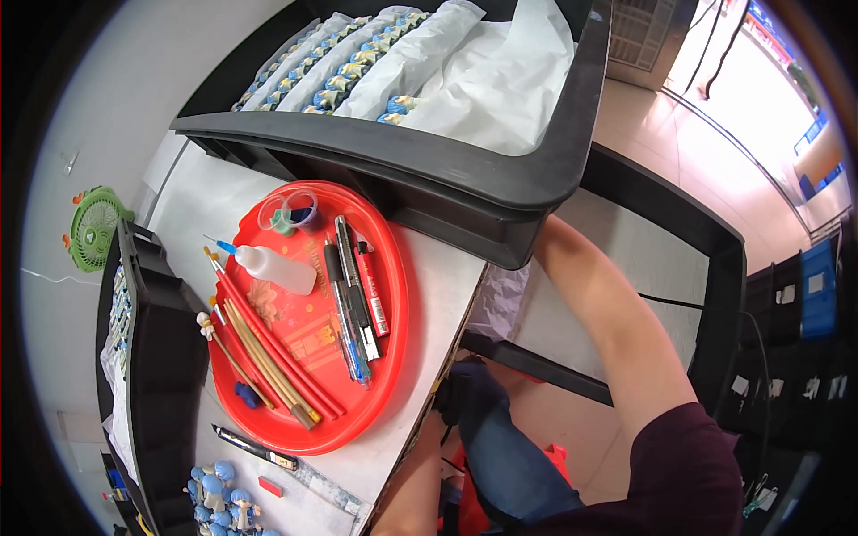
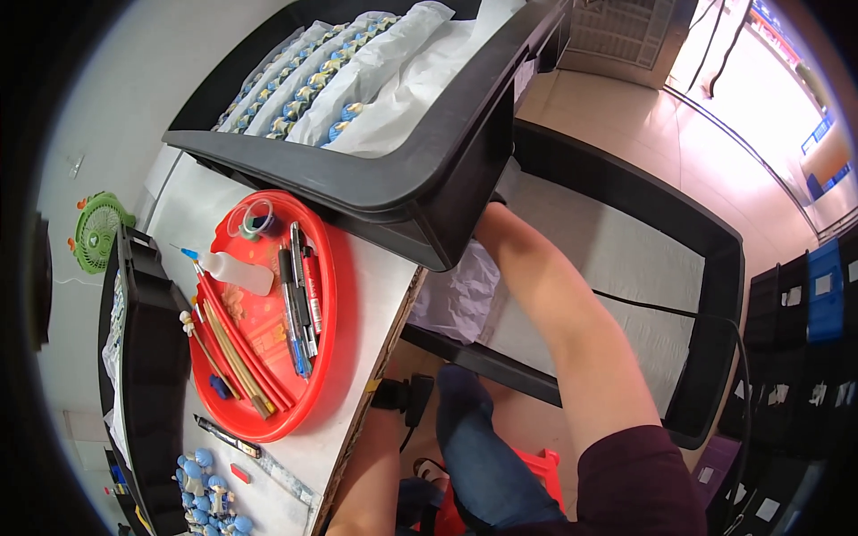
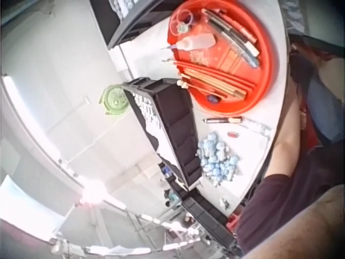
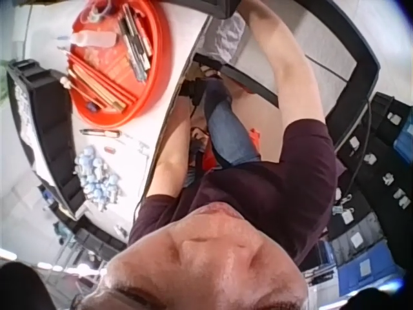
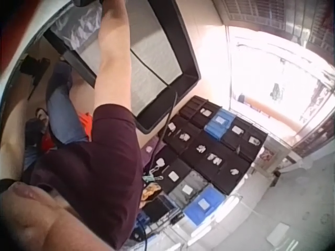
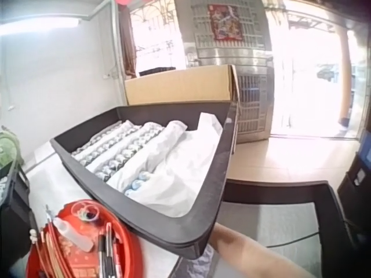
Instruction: Assembling small toy figurines by attaching heads to bodies and organizing them into trays.
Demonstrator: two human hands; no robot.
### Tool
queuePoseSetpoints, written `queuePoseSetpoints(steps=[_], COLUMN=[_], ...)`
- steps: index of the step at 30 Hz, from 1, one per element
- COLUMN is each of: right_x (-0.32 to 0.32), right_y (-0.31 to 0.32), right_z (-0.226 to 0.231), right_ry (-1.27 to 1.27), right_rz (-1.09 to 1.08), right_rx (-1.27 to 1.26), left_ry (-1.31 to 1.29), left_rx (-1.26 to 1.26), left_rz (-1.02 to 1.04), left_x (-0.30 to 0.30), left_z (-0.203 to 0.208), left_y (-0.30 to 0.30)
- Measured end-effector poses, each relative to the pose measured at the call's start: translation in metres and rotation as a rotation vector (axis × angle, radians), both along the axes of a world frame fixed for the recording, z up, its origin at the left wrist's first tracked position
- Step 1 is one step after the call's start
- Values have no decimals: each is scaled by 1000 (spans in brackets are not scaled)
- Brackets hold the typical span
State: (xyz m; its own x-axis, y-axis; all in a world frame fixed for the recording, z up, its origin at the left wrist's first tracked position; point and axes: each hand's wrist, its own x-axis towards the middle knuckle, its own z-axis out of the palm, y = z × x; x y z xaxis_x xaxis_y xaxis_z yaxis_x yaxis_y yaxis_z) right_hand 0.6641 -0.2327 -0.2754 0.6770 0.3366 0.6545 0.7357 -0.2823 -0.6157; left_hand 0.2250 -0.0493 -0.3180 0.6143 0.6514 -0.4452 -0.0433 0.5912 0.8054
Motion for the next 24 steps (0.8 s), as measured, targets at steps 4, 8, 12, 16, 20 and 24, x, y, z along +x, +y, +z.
queuePoseSetpoints(steps=[4, 8, 12, 16, 20, 24], right_x=[-14, -5, 43, 55, 97, 114], right_y=[10, -6, -15, -36, -29, -41], right_z=[2, 2, 8, 7, 19, 23], right_ry=[55, 110, 160, 209, 257, 288], right_rz=[41, 95, 145, 217, 270, 307], right_rx=[39, 72, 99, 150, 190, 226], left_ry=[33, 66, 94, 120, 146, 157], left_rx=[4, 2, -6, 9, 14, 15], left_rz=[14, 42, 66, 112, 138, 148], left_x=[-14, -32, -47, -66, -78, -74], left_z=[-5, -11, -17, -18, -22, -30], left_y=[5, 8, 7, 15, 20, 26])
